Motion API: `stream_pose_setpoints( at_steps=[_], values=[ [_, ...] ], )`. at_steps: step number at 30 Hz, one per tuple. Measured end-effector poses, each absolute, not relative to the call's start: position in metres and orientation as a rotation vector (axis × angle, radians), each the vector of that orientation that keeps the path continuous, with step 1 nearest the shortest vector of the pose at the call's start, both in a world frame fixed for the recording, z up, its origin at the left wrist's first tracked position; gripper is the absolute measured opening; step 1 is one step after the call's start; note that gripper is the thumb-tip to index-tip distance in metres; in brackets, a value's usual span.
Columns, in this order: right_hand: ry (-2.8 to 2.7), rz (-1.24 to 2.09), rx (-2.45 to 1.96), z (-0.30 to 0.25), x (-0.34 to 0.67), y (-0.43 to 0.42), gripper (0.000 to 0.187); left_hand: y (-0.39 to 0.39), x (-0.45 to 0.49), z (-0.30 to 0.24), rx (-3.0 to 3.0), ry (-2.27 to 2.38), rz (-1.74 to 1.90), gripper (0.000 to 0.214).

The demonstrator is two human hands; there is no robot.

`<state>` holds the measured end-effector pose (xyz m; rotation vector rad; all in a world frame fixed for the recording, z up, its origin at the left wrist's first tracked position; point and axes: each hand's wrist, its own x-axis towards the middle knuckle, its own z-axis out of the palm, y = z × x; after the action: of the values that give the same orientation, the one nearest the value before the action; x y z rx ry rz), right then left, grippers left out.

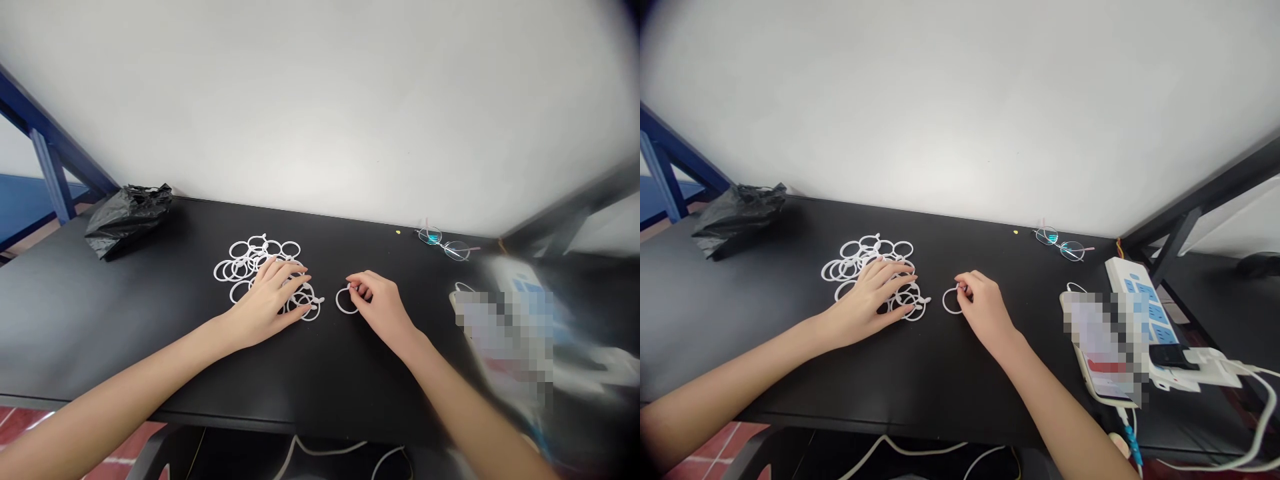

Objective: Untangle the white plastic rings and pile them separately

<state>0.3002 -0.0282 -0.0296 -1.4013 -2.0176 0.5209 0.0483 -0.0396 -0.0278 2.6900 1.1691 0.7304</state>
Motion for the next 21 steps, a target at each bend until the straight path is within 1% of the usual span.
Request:
stream_pose_setpoints(
  at_steps=[4,8,9,11,13,17,19,21],
  values=[
    [-1.814,0.579,-1.241,-0.023,0.293,-0.033,0.015,-0.043,0.049,-0.024,2.717,1.085,0.82,0.034],
    [-1.723,0.608,-1.047,-0.017,0.28,-0.046,0.014,-0.051,0.057,-0.017,2.861,0.855,0.879,0.036],
    [-1.724,0.638,-1.014,-0.016,0.277,-0.049,0.014,-0.054,0.06,-0.016,2.903,0.81,0.895,0.033],
    [-1.726,0.719,-0.956,-0.016,0.271,-0.054,0.015,-0.057,0.064,-0.014,2.956,0.773,0.929,0.02],
    [-1.698,0.836,-0.918,-0.017,0.267,-0.057,0.014,-0.058,0.066,-0.015,2.93,0.773,0.966,0.011],
    [-1.558,1.205,-0.876,-0.016,0.268,-0.057,0.014,-0.055,0.061,-0.016,2.631,0.828,0.994,0.026],
    [-1.504,1.374,-0.838,-0.014,0.27,-0.055,0.016,-0.055,0.058,-0.016,2.452,0.857,0.984,0.027],
    [-1.478,1.477,-0.783,-0.011,0.272,-0.053,0.014,-0.056,0.055,-0.014,2.288,0.847,0.953,0.022]
  ],
)
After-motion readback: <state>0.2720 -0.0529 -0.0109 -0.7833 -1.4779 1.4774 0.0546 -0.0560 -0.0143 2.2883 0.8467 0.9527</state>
